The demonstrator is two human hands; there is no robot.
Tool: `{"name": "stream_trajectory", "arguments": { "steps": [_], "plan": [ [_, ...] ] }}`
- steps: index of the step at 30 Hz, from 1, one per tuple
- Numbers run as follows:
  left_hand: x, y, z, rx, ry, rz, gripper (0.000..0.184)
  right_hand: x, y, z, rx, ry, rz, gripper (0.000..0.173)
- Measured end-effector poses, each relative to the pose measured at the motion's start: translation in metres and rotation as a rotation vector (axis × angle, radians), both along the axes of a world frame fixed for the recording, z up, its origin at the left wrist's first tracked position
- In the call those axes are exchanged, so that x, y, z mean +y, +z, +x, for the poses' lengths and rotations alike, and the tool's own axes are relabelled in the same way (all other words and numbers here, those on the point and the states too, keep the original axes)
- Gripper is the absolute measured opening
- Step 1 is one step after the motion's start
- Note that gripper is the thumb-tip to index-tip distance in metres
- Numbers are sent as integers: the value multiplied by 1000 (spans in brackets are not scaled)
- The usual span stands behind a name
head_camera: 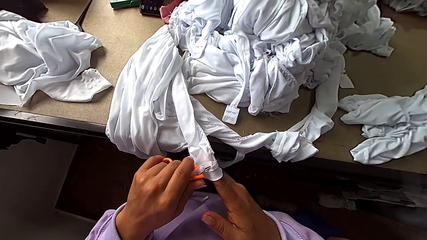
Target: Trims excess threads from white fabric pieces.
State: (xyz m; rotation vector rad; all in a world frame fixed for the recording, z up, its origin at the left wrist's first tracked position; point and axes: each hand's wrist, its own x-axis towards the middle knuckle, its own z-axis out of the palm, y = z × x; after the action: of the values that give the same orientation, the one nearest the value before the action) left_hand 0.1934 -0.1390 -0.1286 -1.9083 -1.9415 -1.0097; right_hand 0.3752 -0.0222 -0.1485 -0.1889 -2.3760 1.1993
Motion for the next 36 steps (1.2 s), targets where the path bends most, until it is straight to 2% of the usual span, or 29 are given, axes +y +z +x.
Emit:
{"name": "stream_trajectory", "arguments": {
  "steps": [6,11,18,36],
  "plan": [
    [-3,0,0,11,14,-23,41,1,4,1,-64,-179,347,63],
    [-3,1,0,21,11,-23,40,0,4,0,-105,-225,464,61],
    [-4,1,-2,36,15,-37,40,1,8,2,-112,-252,523,61],
    [1,0,-3,32,15,-4,41,3,8,1,-100,-245,486,63]
  ]
}}
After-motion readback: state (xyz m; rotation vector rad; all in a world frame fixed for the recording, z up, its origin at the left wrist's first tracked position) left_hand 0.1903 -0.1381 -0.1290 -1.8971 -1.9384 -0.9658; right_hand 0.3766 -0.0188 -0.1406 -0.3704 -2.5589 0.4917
